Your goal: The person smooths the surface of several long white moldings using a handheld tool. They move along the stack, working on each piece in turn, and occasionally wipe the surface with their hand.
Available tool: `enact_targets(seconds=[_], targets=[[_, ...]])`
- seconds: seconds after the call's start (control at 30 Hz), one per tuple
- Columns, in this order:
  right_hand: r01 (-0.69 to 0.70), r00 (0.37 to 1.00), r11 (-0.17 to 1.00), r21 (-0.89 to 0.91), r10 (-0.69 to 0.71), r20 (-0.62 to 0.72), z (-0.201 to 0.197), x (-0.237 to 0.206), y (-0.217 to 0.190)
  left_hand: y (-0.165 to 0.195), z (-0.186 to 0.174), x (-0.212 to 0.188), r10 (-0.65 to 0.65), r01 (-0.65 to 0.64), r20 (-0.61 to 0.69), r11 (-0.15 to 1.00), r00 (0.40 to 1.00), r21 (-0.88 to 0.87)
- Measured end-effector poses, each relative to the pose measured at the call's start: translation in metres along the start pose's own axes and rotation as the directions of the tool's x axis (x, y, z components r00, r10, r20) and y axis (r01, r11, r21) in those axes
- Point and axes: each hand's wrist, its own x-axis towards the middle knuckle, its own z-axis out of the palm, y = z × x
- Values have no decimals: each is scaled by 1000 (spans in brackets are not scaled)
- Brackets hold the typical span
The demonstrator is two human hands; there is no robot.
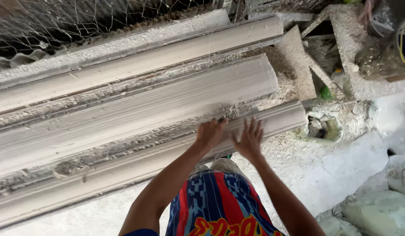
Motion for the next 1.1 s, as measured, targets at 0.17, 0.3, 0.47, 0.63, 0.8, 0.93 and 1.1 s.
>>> enact_targets(seconds=[0.17, 0.3, 0.47, 0.63, 0.8, 0.93, 1.1], targets=[[-31, 994, 999, 26, 34, -99, -59, 60, 96, -31, 9, -15, 76, -74, -233, 997, 970, 17], [13, 982, 999, 40, -5, -189, -79, 86, 128, -96, 2, -69, 16, -6, -76, 990, 997, 139], [-9, 976, 998, 59, 22, -216, -75, 89, 128, -71, -2, -58, 66, -63, -311, 998, 948, 20], [43, 960, 998, 42, -29, -278, -74, 88, 134, 63, 6, 49, 62, -126, -364, 980, 929, -157], [126, 951, 986, 105, -90, -296, -74, 84, 149, 88, 3, 67, -181, 185, 47, 900, 982, -394], [165, 954, 980, 115, -129, -272, -74, 76, 164, 27, -7, 10, 57, -41, -157, 993, 986, 108], [146, 979, 986, 81, -132, -153, -76, 76, 167, 20, -6, 5, 191, -112, -176, 917, 966, 382]])
